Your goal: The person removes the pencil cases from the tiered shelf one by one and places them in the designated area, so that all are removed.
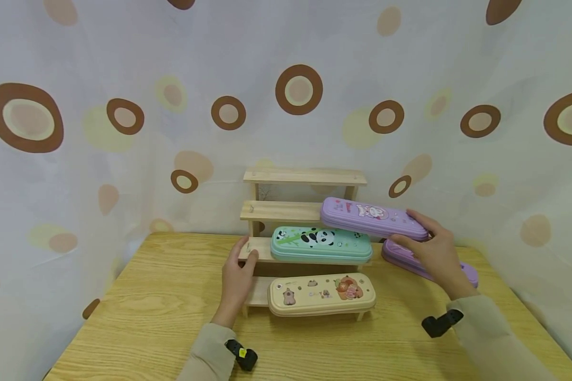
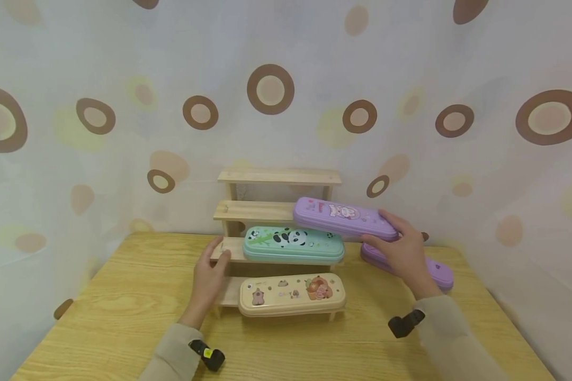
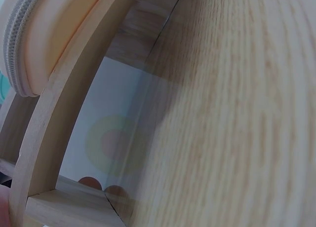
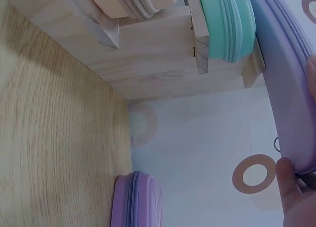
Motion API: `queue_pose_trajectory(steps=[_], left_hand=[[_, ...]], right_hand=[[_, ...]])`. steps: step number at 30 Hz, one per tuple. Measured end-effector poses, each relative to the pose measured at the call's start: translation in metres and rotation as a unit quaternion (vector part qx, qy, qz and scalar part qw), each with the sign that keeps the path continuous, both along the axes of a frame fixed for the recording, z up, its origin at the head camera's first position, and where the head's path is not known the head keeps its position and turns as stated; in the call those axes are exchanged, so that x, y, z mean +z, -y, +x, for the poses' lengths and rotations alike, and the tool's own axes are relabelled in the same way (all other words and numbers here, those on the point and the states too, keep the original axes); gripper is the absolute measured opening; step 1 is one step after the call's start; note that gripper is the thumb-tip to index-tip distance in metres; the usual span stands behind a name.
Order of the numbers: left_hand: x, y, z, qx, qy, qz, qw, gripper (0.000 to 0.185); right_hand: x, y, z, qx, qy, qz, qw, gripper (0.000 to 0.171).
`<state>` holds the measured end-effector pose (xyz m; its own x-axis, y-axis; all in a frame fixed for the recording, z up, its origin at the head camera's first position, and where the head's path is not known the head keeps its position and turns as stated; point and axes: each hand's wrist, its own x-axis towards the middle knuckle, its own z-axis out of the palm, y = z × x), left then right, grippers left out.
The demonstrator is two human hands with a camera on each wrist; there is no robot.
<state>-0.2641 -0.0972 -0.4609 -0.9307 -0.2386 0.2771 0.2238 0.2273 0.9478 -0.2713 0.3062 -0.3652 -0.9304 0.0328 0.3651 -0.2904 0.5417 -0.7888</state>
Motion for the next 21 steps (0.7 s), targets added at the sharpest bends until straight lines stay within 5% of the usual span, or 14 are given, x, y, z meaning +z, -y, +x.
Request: queue_pose_trajectory(steps=[7,21], left_hand=[[0.0,0.0,0.0,-0.002,0.001,0.0,1.0,0.047],[0.001,0.0,0.001,-0.006,0.002,0.0,1.0,0.047]], right_hand=[[0.0,-0.012,0.008,0.009,-0.008,-0.024,1.0,0.077],[-0.009,-0.041,0.026,-0.047,-0.023,0.007,0.999,0.073]])
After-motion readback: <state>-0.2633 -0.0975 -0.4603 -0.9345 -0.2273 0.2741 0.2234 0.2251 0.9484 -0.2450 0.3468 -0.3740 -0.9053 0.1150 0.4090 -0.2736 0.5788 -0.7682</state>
